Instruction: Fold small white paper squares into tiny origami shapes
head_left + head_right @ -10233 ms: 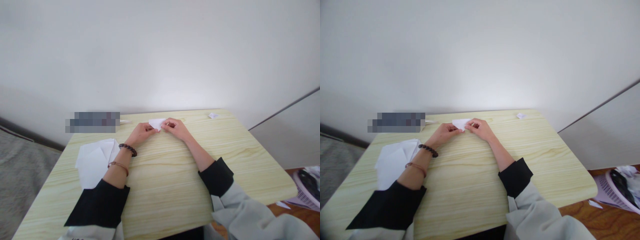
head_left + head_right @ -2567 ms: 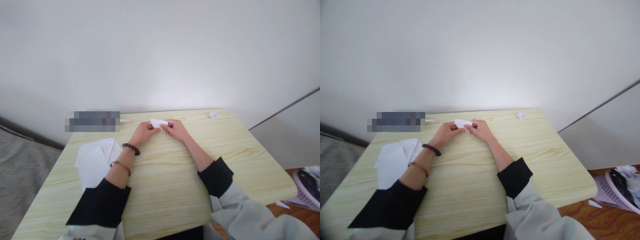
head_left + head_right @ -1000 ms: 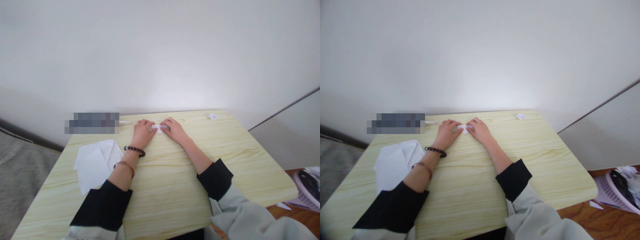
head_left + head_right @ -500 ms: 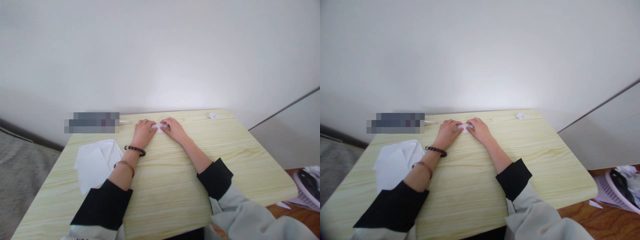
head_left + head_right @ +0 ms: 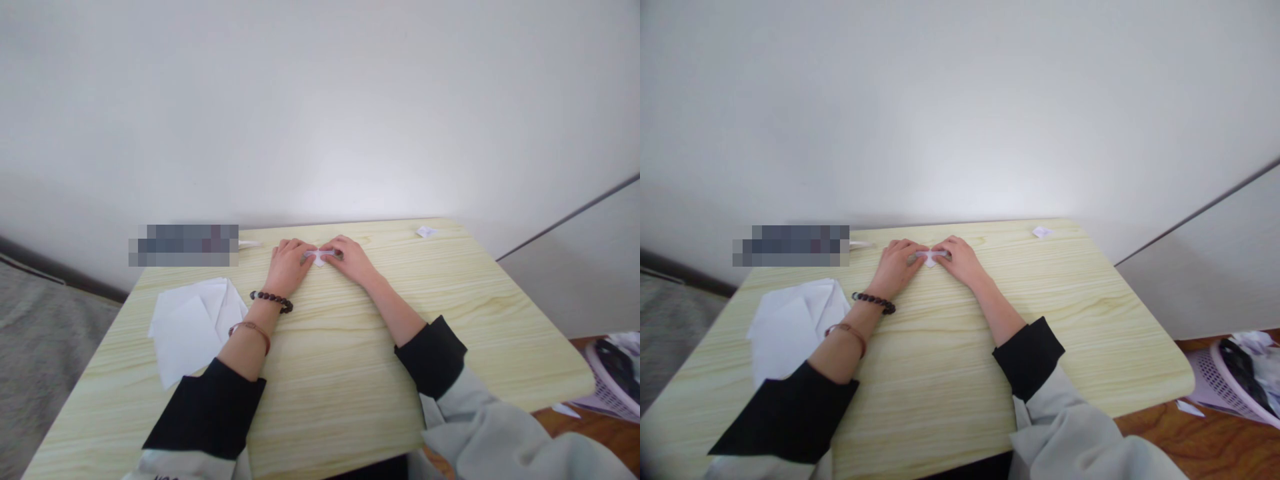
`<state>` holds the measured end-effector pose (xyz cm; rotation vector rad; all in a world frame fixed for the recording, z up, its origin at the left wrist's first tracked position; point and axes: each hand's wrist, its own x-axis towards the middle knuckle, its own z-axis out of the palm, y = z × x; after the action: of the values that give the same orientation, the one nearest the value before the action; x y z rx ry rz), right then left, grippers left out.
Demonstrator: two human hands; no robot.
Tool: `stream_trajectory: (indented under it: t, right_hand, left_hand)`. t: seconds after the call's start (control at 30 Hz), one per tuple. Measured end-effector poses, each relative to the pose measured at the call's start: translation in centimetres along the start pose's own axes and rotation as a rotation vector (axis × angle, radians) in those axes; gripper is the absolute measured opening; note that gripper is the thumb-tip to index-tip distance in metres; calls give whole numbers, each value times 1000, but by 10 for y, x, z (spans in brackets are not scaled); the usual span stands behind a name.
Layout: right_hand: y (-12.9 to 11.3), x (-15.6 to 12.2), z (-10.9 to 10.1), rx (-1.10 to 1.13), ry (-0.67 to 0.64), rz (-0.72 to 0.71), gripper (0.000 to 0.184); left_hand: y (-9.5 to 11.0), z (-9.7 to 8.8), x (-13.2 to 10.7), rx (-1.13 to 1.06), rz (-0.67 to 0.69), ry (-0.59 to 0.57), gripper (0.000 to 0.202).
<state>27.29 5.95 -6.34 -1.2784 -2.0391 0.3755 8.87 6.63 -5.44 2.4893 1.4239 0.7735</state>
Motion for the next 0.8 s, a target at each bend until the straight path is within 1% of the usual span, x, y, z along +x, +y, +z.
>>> stream_trajectory:
  t: [0.2,0.4,0.53,0.63,0.73,0.8]
  right_hand:
    - [-3,-1,2,-25,16,36,13]
    - [-3,-5,1,-38,1,-25,14]
    - [-2,-6,2,-60,-10,-41,16]
    - [-7,-9,3,-169,-4,-44,20]
    - [-18,-14,4,-308,-4,-44,26]
    - [-24,-17,4,-371,0,-35,26]
  left_hand:
    - [0,-1,-1,31,5,0,19]
    - [2,-2,-2,95,-12,5,18]
    - [5,-5,-2,137,13,7,19]
    - [9,-7,-4,194,41,-6,23]
    - [14,-9,-9,256,88,-13,26]
    - [17,-10,-12,294,89,-3,26]
